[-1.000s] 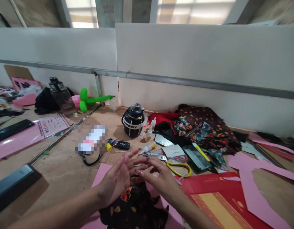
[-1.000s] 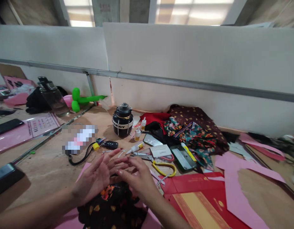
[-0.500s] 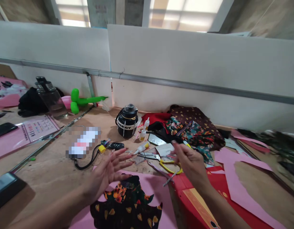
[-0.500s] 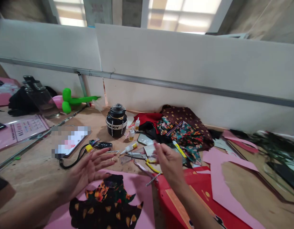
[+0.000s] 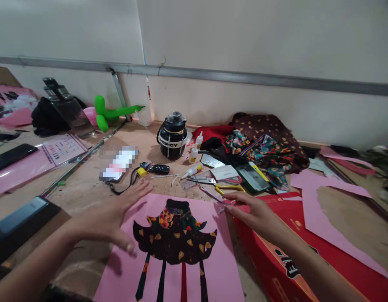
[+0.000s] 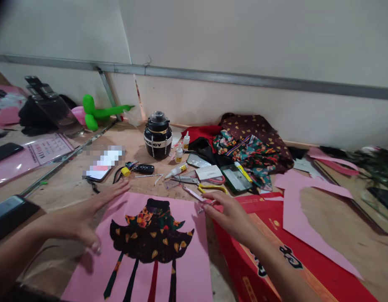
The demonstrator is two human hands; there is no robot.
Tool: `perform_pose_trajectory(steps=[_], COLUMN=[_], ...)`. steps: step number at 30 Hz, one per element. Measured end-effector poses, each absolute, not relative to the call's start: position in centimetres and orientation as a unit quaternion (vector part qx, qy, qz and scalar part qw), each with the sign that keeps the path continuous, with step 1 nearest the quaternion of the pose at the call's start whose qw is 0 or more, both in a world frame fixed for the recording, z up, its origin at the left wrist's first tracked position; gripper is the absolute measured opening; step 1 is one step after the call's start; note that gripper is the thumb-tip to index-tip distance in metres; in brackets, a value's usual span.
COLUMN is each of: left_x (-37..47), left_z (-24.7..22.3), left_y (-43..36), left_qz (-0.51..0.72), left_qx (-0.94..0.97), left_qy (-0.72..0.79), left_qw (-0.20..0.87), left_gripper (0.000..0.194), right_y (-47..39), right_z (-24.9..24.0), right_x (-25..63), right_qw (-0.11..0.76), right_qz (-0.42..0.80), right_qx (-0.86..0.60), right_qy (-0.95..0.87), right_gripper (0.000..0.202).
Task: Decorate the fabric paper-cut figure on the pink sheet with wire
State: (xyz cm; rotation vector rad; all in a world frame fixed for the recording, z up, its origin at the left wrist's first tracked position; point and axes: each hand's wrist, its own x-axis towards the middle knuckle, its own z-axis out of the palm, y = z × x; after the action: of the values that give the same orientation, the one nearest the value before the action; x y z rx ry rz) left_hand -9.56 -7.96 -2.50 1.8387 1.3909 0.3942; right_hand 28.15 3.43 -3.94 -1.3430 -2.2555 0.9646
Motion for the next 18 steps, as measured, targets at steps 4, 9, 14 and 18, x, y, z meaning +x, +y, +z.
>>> perform_pose_trajectory(steps=[4, 9, 14, 18], left_x=[-10.4, -9.1, -8.4, -8.4], left_z=[-5.0, -7.5, -7.6, -7.3], left_y=[-10.9, -12.3, -11.9, -11.9], left_qz=[0.063, -0.005, -0.035, -0.057], left_qx=[0.757, 0.761, 0.756, 0.749], left_qy=[0.548, 0.568, 0.581, 0.587], left_qw=[0.351, 0.312, 0.302, 0.301], left_gripper=[0.135, 0.145, 0.148, 0.154], right_y=[3.2, 3.4, 3.4, 3.4], right_z=[-4.6, -4.8, -4.1, -3.6], right_x=[26.7, 25.9, 25.9, 26.0], right_qw=[0.121, 0.052, 0.054, 0.045], right_qz=[0.272, 0.220, 0.226, 0.235], right_qx=[-0.403, -0.420, -0.409, -0.411], right_qy=[-0.865, -0.879, -0.883, -0.880], right_gripper=[0.041, 0.048, 0.034, 0.035])
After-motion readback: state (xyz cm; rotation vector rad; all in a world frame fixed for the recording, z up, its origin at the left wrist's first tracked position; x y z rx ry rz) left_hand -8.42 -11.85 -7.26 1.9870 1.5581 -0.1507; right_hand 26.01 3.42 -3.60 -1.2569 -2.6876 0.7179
